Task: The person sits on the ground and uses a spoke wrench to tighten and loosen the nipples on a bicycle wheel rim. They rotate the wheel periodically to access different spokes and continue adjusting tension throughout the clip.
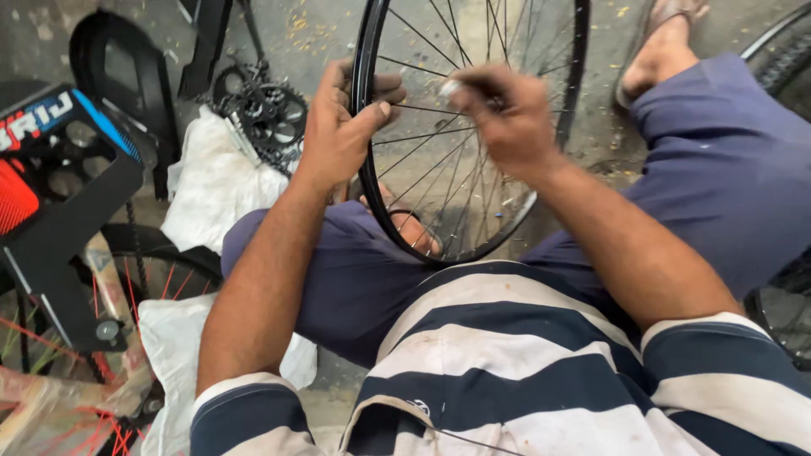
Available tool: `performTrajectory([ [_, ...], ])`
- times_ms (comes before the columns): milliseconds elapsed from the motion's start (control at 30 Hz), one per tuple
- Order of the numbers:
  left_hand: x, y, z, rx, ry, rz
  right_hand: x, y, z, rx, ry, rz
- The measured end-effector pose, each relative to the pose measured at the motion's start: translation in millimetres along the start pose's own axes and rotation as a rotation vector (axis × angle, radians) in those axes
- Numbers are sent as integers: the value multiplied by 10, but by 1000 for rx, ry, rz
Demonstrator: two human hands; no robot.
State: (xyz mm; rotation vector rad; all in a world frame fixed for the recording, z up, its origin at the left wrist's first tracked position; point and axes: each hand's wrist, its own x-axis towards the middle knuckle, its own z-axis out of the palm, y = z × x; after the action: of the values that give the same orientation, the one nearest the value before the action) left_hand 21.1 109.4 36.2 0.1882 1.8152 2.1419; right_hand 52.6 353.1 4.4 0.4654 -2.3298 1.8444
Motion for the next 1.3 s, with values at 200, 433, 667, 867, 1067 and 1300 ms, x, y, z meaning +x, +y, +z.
performTrajectory([
  [200, -84, 767, 860, 594, -190, 299, -315, -188, -1253, -11, 699, -331],
  [433, 31, 990, 1292, 1277, -208, 604, -688, -111, -1938, 228, 781, -387],
  [667, -271, 196, 1109, 411, 391, 617, -700, -120, -1846, 352, 763, -385],
  [867, -339, -82, 646, 208, 113, 296, -565, -599, -1562, 285, 665, -353],
  [1067, -506, -113, 780, 104, 5, 242, -394, -793, -1235, 417, 531, -362],
  [1300, -808, -116, 686, -42, 33, 162, -459, -640, -639, 285, 225, -207],
])
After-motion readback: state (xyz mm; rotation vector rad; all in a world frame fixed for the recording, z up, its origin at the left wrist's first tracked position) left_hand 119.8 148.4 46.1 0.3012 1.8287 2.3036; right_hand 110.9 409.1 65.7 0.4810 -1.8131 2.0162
